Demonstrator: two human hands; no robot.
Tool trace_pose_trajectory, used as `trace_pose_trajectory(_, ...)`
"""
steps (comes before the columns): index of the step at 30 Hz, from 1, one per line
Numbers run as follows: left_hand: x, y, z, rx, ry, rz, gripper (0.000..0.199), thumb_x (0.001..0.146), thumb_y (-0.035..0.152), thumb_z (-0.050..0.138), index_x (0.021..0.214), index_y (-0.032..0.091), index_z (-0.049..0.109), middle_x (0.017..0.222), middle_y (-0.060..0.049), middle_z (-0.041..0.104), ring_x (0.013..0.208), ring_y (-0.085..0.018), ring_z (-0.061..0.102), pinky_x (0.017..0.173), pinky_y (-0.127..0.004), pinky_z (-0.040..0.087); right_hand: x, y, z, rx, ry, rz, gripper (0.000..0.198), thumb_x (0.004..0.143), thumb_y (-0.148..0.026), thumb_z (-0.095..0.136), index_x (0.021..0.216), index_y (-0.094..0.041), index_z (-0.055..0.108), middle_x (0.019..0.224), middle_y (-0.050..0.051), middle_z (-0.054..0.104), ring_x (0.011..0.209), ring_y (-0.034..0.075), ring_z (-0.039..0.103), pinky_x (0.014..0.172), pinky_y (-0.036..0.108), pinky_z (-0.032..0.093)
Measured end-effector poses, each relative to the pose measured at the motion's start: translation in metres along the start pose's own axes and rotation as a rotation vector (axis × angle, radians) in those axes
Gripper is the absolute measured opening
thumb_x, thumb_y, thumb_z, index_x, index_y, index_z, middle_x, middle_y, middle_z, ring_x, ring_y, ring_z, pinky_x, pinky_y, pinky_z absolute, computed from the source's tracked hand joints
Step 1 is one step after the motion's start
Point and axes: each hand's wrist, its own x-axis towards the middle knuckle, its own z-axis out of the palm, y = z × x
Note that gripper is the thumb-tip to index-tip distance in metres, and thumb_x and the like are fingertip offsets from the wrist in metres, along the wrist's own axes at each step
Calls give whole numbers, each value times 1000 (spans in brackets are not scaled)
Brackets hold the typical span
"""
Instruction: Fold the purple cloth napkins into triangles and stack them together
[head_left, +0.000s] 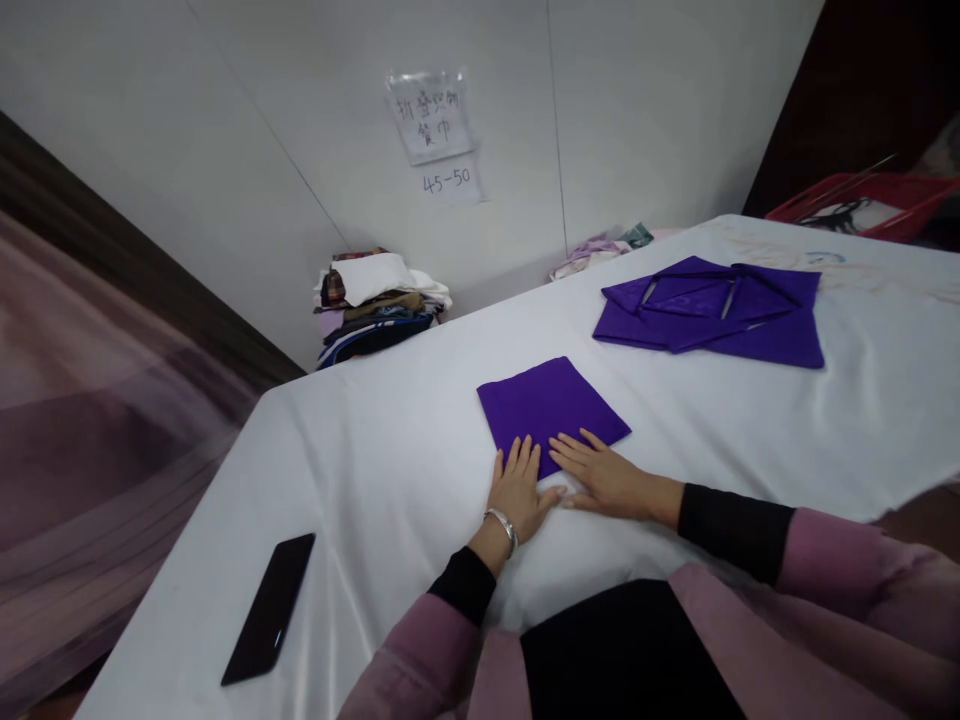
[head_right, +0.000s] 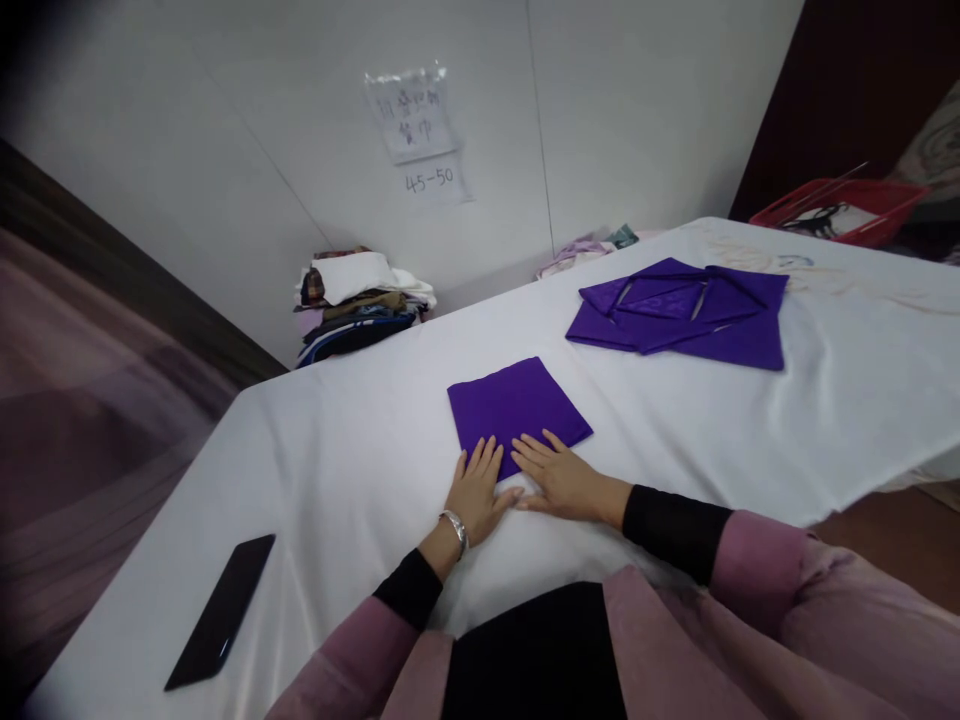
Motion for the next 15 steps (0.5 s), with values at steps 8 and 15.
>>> trace_pose_trajectory(8,0,0,3,3,6,-9,76,85,66,22,142,15,25,150,-10,21,139,-25,11,112,-49,10,-56,55,-9,-114,69,182,68,89,-58,32,145,-21,19,146,12,29,135,27,22,107,54,14)
trace_pose_trajectory(15,9,-6,-8,-124,21,-80,65,90,57,21,141,18,26,149,-10,25,138,-23,16,111,-46,18,-31,38,-12,-180,179,97,72,88,-58,35,145,-19,17,147,12,27,136,27,18,108,53,14)
